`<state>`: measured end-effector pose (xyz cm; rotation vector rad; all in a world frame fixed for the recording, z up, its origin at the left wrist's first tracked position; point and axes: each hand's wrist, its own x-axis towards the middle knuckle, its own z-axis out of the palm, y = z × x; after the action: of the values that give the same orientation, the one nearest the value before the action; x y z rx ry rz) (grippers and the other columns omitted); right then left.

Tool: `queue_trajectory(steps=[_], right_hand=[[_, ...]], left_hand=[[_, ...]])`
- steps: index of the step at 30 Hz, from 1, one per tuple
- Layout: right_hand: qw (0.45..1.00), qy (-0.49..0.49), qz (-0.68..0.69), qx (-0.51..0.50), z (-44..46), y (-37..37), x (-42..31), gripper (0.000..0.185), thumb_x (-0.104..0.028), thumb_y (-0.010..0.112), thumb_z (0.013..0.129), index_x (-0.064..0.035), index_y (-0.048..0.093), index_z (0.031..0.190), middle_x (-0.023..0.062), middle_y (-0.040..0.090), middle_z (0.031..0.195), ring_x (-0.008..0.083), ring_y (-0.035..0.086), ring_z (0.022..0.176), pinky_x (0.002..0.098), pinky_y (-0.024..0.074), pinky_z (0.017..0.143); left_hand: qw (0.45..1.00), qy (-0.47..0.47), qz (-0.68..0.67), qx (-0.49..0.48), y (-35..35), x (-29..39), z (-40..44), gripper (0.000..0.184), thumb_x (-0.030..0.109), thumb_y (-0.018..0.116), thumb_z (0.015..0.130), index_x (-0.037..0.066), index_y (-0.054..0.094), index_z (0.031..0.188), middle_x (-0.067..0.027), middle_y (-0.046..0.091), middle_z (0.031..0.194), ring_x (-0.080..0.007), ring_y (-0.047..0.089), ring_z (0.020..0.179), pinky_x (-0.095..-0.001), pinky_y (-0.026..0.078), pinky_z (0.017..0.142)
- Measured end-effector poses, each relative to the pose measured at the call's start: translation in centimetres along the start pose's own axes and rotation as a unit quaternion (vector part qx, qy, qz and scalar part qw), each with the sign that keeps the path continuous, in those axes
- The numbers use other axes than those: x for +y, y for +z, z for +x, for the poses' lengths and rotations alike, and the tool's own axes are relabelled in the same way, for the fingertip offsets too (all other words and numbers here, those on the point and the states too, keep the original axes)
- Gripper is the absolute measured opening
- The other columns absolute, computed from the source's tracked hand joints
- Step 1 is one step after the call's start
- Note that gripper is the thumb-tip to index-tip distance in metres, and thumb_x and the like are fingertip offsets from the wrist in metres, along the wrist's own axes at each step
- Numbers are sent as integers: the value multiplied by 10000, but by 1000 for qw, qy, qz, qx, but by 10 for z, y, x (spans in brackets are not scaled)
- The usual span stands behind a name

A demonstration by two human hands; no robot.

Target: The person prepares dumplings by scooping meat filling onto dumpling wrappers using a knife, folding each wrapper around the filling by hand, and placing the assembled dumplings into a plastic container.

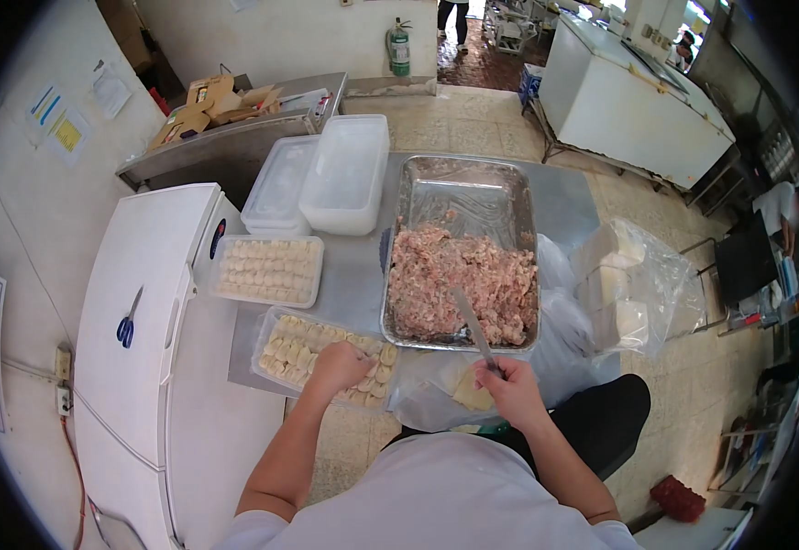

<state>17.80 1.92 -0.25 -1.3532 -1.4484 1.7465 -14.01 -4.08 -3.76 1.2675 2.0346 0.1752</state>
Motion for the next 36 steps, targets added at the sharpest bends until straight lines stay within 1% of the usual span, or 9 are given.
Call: queue_trajectory(steps=[5, 11, 14, 16, 18, 24, 30, 33, 36], right_hand=[[1000, 4, 7, 13, -1, -2, -3, 123, -103, 676, 951, 4, 712, 1001, -27, 653, 769, 24, 476, 636, 211, 344, 558], [997, 19, -50, 51, -5, -23, -2, 133, -133, 682, 950, -13, 698, 895, -48, 604, 719, 25, 428, 599, 231, 321, 531], [996, 6, -38, 80, -3, -30, 4, 215, -170, 682, 955, -15, 673, 805, -58, 565, 687, 43, 440, 623, 246, 345, 553], [996, 1, -32, 84, -5, -32, 5, 187, -164, 683, 953, -12, 692, 845, -54, 585, 701, 40, 456, 630, 241, 354, 556], [996, 7, -11, 92, -8, -32, 8, 162, -152, 681, 952, -2, 705, 896, -42, 605, 718, 42, 483, 647, 237, 374, 570], [994, -1, 13, 108, -18, -38, 22, 132, -127, 684, 950, -6, 724, 984, -37, 636, 747, 25, 456, 606, 217, 340, 537], [991, 9, -9, 137, -24, -55, 17, 189, -148, 625, 991, 9, 719, 1036, -27, 635, 738, 32, 481, 634, 226, 378, 556], [977, -44, -125, 170, -17, -68, 17, 210, -151, 592, 998, 5, 713, 1069, 19, 658, 738, 112, 574, 662, 285, 448, 595], [928, -94, -318, 167, -11, -83, 10, 218, -122, 586, 961, -29, 706, 1117, 89, 699, 801, 251, 666, 740, 376, 509, 659]], left_hand=[[996, -42, -82, -13, -7, 8, -6, 278, 310, 699, 873, 50, 763, 801, -151, 672, 629, -315, 674, 625, -425, 539, 669], [987, 8, -67, 146, -13, 31, -10, 213, 253, 707, 872, 59, 769, 935, -125, 745, 846, -282, 686, 728, -368, 537, 690], [958, 191, -178, 119, 19, 71, -19, 228, 246, 730, 851, 42, 745, 952, -127, 731, 832, -298, 681, 724, -374, 534, 685], [960, 247, -129, 0, 51, 100, -21, 239, 242, 742, 815, 41, 737, 945, -145, 711, 858, -330, 679, 807, -424, 542, 728], [920, 383, -86, -1, 100, 112, -20, 191, 225, 764, 794, 65, 726, 891, -137, 676, 894, -330, 657, 889, -429, 534, 765], [875, 479, 68, -8, 162, 116, 2, 139, 181, 743, 787, 72, 702, 863, -126, 629, 941, -331, 621, 943, -439, 518, 803], [869, 434, -236, 17, 165, 111, 6, 93, 30, 654, 779, 49, 641, 869, -110, 625, 923, -283, 621, 936, -376, 520, 793], [867, 182, -459, -71, 163, 93, 15, 146, -17, 603, 817, 52, 620, 945, -63, 651, 978, -216, 635, 929, -346, 520, 799], [638, 106, -735, -203, 158, 80, 26, 145, 45, 602, 916, 49, 608, 1060, -51, 665, 1041, -185, 647, 973, -351, 531, 828]])
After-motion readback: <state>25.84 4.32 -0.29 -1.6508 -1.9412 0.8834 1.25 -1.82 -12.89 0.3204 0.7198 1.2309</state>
